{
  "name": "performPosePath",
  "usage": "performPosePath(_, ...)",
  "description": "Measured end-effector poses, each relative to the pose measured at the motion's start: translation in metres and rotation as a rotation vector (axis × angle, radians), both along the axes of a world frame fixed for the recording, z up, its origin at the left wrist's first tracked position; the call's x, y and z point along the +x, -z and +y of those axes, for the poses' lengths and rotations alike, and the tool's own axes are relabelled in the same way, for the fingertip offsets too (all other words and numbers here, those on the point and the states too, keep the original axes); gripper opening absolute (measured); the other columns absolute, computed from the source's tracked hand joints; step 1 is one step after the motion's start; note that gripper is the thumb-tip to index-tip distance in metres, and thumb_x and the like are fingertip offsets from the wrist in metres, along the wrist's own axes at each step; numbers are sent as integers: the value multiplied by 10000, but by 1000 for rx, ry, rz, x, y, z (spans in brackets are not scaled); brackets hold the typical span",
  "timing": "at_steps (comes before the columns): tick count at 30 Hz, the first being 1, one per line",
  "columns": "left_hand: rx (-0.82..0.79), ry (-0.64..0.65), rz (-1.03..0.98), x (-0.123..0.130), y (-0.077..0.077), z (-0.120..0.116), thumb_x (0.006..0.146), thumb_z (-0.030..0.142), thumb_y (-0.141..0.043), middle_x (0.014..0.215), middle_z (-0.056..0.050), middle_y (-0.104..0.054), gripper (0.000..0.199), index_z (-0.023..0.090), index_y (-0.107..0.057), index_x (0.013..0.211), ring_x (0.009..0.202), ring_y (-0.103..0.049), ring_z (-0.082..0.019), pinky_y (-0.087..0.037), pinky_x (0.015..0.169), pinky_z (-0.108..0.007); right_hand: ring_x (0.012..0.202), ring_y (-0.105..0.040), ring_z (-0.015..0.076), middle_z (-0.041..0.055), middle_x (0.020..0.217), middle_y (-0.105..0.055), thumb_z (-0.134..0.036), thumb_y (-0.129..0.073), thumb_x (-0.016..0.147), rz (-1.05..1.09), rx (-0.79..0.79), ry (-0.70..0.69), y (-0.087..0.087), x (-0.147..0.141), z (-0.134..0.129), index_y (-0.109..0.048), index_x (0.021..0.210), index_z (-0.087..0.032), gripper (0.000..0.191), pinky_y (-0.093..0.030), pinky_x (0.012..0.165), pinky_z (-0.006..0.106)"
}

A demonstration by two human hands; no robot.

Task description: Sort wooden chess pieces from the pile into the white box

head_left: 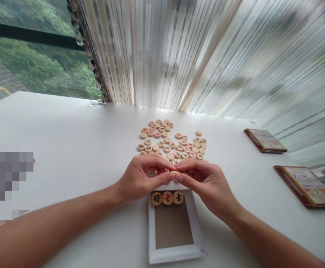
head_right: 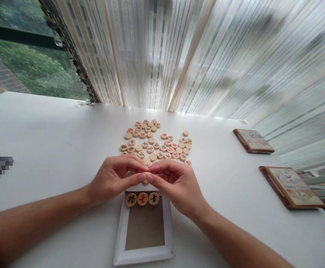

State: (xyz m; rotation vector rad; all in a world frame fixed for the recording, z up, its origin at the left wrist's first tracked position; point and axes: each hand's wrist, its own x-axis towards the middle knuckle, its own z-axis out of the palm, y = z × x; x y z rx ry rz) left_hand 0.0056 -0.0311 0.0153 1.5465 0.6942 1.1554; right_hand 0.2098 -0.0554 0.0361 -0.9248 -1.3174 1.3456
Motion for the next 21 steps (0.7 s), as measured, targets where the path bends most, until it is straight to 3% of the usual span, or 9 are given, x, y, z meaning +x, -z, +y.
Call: performPosePath(21, -25, 53, -69, 0, -3, -1, 897, 212, -815, 908, -104, -798, 119, 157, -857, 993, 807, -766, -187, -644, 697, -262, 803, -775, 187, 46, 894, -833, -339, -967, 753, 75, -176, -16, 4, 5, 2, -857, 872, -247, 186, -654, 777, 314)
